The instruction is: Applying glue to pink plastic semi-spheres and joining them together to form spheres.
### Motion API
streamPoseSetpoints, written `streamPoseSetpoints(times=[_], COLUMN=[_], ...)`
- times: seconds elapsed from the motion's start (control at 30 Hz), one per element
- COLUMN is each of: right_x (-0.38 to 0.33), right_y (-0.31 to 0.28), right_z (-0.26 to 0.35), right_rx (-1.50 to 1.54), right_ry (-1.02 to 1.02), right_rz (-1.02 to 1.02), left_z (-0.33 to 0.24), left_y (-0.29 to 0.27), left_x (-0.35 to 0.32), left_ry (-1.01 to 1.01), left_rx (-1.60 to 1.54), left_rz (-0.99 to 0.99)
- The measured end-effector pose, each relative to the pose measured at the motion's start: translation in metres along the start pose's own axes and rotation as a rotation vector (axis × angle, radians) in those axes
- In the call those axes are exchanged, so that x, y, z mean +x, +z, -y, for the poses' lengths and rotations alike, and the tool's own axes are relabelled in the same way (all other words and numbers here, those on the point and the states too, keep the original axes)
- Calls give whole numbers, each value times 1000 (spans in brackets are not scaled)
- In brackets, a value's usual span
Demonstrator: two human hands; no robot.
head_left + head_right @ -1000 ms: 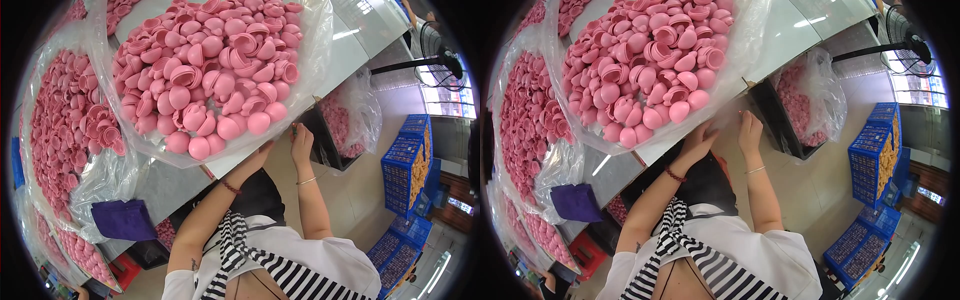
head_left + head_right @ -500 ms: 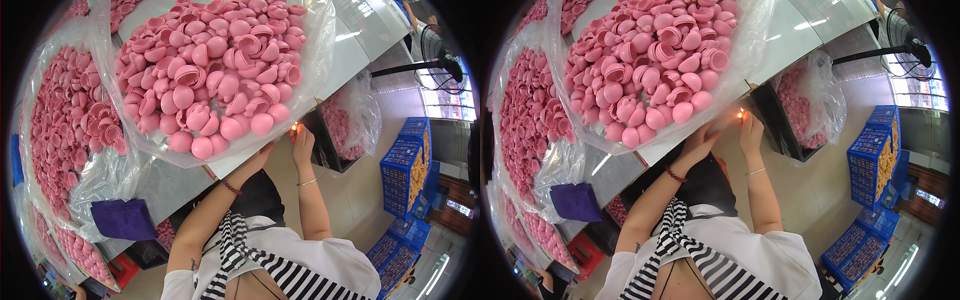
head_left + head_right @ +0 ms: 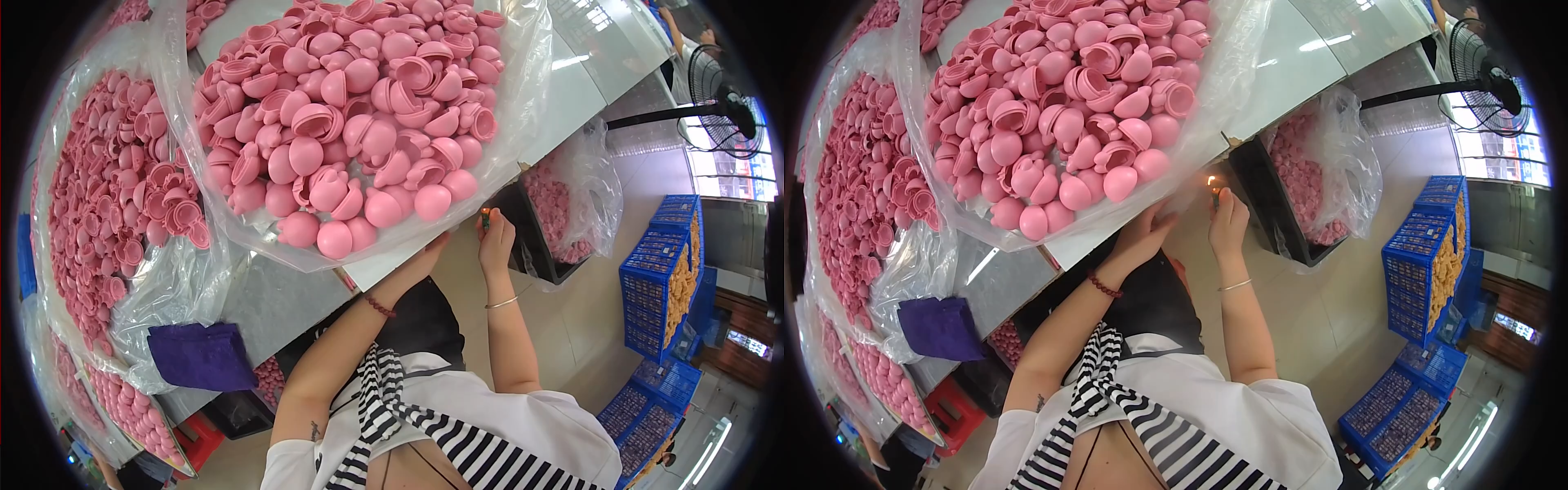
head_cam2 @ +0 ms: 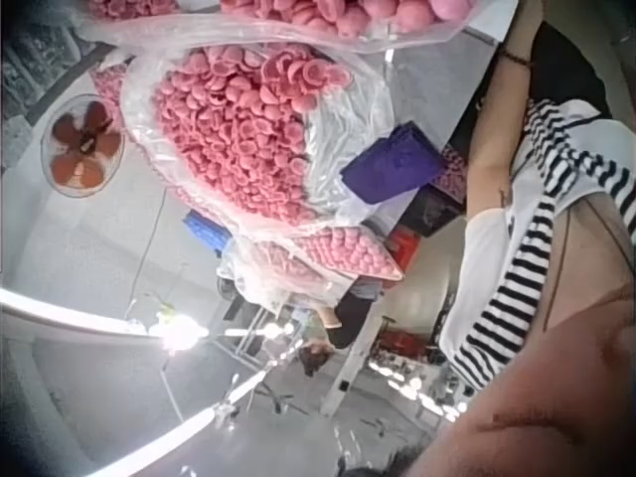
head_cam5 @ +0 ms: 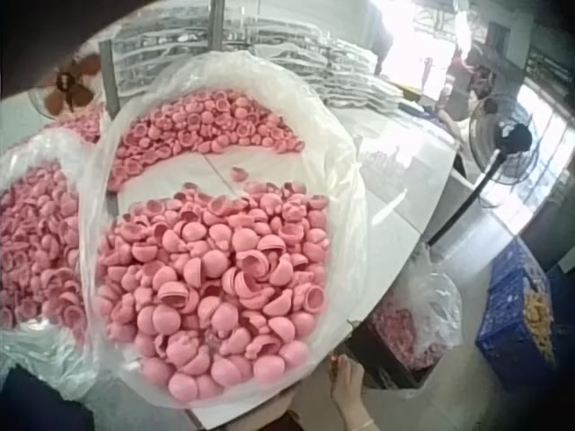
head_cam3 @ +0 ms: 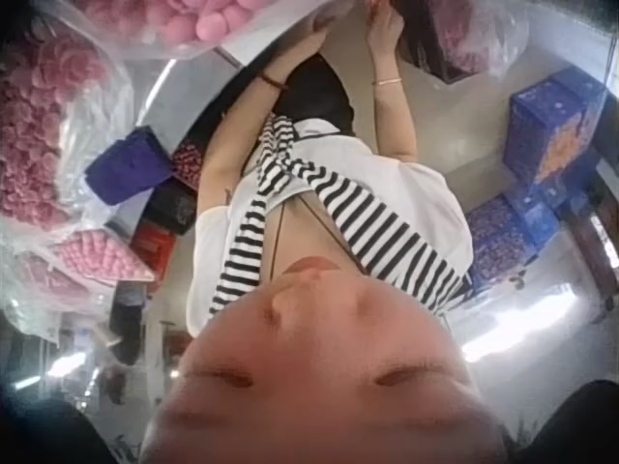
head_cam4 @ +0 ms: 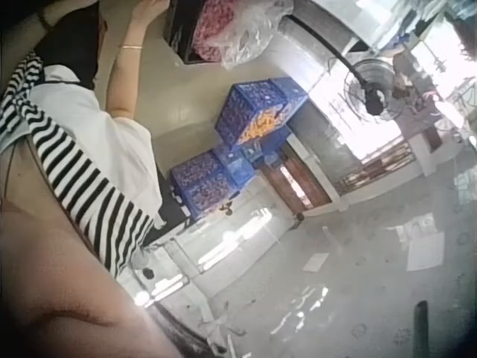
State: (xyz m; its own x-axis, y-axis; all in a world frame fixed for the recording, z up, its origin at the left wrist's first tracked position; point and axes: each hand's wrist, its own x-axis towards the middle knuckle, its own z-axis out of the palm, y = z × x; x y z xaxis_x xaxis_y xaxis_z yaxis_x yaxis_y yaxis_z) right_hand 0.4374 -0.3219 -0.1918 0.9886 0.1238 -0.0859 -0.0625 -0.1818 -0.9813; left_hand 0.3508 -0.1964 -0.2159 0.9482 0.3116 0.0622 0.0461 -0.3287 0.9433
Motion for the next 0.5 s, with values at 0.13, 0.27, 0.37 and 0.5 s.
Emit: streamPoseSetpoints(times=[0.13,0.27,0.37,0.5], right_x=[1,3,4,5], right_y=[-4,-4,-3,-3], right_z=[-3,-3,-5,-2], right_rx=[-55,-43,22,-47], right_ry=[0,18,48,54], right_rz=[40,40,17,43], left_z=[-4,-4,-8,-3], left_y=[-3,-2,-5,-1], left_x=[-1,0,-1,-2], left_ry=[-97,6,-91,-59], left_rx=[-42,-12,-26,-59], left_rz=[59,-10,71,32])
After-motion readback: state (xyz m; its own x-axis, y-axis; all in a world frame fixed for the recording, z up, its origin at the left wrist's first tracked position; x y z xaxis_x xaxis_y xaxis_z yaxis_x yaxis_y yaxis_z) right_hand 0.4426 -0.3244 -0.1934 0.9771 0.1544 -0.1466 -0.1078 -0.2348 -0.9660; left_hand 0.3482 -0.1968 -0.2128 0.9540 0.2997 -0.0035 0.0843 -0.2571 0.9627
